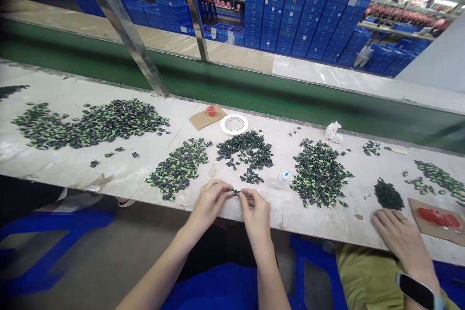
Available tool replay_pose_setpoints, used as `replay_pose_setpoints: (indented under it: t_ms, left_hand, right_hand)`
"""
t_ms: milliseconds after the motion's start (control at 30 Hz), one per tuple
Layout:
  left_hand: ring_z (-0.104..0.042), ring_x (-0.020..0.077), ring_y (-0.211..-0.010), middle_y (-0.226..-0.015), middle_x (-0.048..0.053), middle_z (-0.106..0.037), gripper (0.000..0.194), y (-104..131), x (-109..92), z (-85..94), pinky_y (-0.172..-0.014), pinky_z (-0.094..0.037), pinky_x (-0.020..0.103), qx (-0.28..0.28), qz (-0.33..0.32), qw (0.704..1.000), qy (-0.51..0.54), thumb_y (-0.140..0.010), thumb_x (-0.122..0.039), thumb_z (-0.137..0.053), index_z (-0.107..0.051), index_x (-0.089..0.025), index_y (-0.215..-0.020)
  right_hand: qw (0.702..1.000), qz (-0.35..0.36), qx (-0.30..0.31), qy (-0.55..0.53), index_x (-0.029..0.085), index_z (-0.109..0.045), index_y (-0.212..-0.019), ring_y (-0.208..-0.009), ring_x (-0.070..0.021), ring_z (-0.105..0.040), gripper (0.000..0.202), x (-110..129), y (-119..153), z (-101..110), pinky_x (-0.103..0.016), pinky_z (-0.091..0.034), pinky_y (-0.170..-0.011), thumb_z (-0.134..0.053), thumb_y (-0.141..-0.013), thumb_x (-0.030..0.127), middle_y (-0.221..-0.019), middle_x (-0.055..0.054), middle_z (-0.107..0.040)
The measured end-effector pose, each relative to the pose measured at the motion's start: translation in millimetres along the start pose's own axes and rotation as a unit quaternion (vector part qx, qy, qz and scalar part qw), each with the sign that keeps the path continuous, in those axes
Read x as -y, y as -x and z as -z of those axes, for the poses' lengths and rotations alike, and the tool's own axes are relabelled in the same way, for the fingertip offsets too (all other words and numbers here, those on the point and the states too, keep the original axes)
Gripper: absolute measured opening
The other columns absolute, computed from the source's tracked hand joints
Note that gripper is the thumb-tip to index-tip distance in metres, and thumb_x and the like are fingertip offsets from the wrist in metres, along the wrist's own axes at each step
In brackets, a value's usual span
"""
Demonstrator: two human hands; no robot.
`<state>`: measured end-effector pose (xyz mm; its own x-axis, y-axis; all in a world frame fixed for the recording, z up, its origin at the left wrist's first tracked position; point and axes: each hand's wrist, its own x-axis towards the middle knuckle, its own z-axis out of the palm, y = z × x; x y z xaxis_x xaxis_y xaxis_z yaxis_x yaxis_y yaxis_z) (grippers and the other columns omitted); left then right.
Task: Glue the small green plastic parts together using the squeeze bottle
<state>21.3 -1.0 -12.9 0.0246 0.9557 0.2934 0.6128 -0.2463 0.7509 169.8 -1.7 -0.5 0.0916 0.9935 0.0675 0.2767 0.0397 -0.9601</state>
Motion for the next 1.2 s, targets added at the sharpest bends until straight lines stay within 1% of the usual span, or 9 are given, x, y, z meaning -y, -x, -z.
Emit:
replay_pose_setpoints:
  t_ms: [67,233,433,600,733,800,900,1033,1200]
  left_hand:
    - [-0.063,0.0209,-0.089,-0.087,0.003,-0.071,0.014,0,0,1.1,-0.082,-0.047,0.037,-0.008,0.006,1.0,0.009,-0.086,-0.014,-0.057,-0.067,-0.024,-0.09]
    - [-0.065,0.02,-0.087,-0.087,0.003,-0.069,0.013,1,-2,4.2,-0.083,-0.049,0.036,-0.007,0.017,0.999,0.045,-0.086,-0.017,-0.059,-0.069,-0.024,-0.089]
    - [-0.067,0.0181,-0.083,-0.086,0.004,-0.067,0.009,-1,-8,10.4,-0.079,-0.055,0.032,0.015,0.052,0.987,0.15,-0.084,-0.02,-0.061,-0.069,-0.022,-0.085]
    - [-0.068,0.0174,-0.084,-0.088,0.005,-0.067,0.01,0,-20,15.1,-0.08,-0.056,0.031,0.024,0.078,0.975,0.209,-0.081,-0.025,-0.062,-0.07,-0.02,-0.085]
    - [-0.068,0.0172,-0.081,-0.087,0.005,-0.068,0.01,0,-27,16.2,-0.079,-0.056,0.03,0.025,0.118,0.963,0.24,-0.078,-0.024,-0.065,-0.071,-0.018,-0.083]
    - [-0.068,0.0173,-0.081,-0.086,0.005,-0.069,0.01,0,-30,17.9,-0.079,-0.056,0.03,0.032,0.13,0.958,0.253,-0.076,-0.023,-0.066,-0.071,-0.018,-0.082]
    - [-0.067,0.0178,-0.082,-0.084,0.005,-0.069,0.009,-2,-36,23.2,-0.079,-0.054,0.03,0.044,0.132,0.957,0.256,-0.074,-0.023,-0.066,-0.072,-0.018,-0.08]
    - [-0.066,0.0187,-0.085,-0.084,0.005,-0.069,0.01,-4,-41,32.8,-0.082,-0.052,0.031,0.077,0.117,0.959,0.246,-0.075,-0.023,-0.066,-0.072,-0.019,-0.08]
    - [-0.065,0.0184,-0.084,-0.084,0.004,-0.069,0.009,-9,-45,41.0,-0.082,-0.051,0.031,0.108,0.101,0.96,0.236,-0.074,-0.024,-0.067,-0.073,-0.02,-0.079]
  right_hand:
    - [1.0,-0.003,0.015,-0.012,0.018,-0.074,-0.08,-0.071,-0.0221,-0.071,0.023,2,0,0,-0.034,-0.059,-0.066,-0.066,-0.076,0.039,-0.079,-0.008,-0.075]
    - [0.999,-0.008,0.037,-0.033,0.019,-0.075,-0.083,-0.075,-0.0227,-0.072,0.021,7,0,0,-0.034,-0.059,-0.07,-0.067,-0.077,0.037,-0.084,-0.008,-0.076]
    - [0.993,-0.03,0.046,-0.1,0.018,-0.076,-0.079,-0.076,-0.0234,-0.073,0.018,10,2,2,-0.036,-0.06,-0.073,-0.07,-0.074,0.035,-0.082,-0.007,-0.076]
    - [0.992,0.038,0.014,-0.12,0.02,-0.075,-0.073,-0.072,-0.0208,-0.071,0.006,13,3,3,-0.031,-0.06,-0.068,-0.072,-0.073,0.025,-0.076,-0.006,-0.075]
    - [0.989,0.134,-0.016,-0.062,0.02,-0.073,-0.073,-0.069,-0.019,-0.069,0.005,15,7,4,-0.031,-0.059,-0.065,-0.069,-0.075,0.019,-0.074,-0.005,-0.073]
    - [0.986,0.162,-0.019,-0.035,0.02,-0.072,-0.076,-0.066,-0.0182,-0.068,0.005,15,8,6,-0.03,-0.058,-0.062,-0.068,-0.076,0.018,-0.074,-0.005,-0.073]
    - [0.986,0.162,-0.015,-0.032,0.019,-0.071,-0.09,-0.063,-0.0168,-0.069,0.014,14,10,9,-0.031,-0.06,-0.064,-0.068,-0.076,0.018,-0.076,-0.004,-0.073]
    - [0.986,0.149,0.033,-0.067,0.02,-0.065,-0.107,-0.066,-0.0159,-0.07,0.032,13,8,16,-0.031,-0.061,-0.069,-0.068,-0.075,0.016,-0.077,-0.002,-0.073]
    - [0.983,0.128,0.071,-0.112,0.022,-0.063,-0.108,-0.067,-0.0151,-0.069,0.036,18,4,19,-0.029,-0.059,-0.068,-0.07,-0.073,0.014,-0.071,0.001,-0.07]
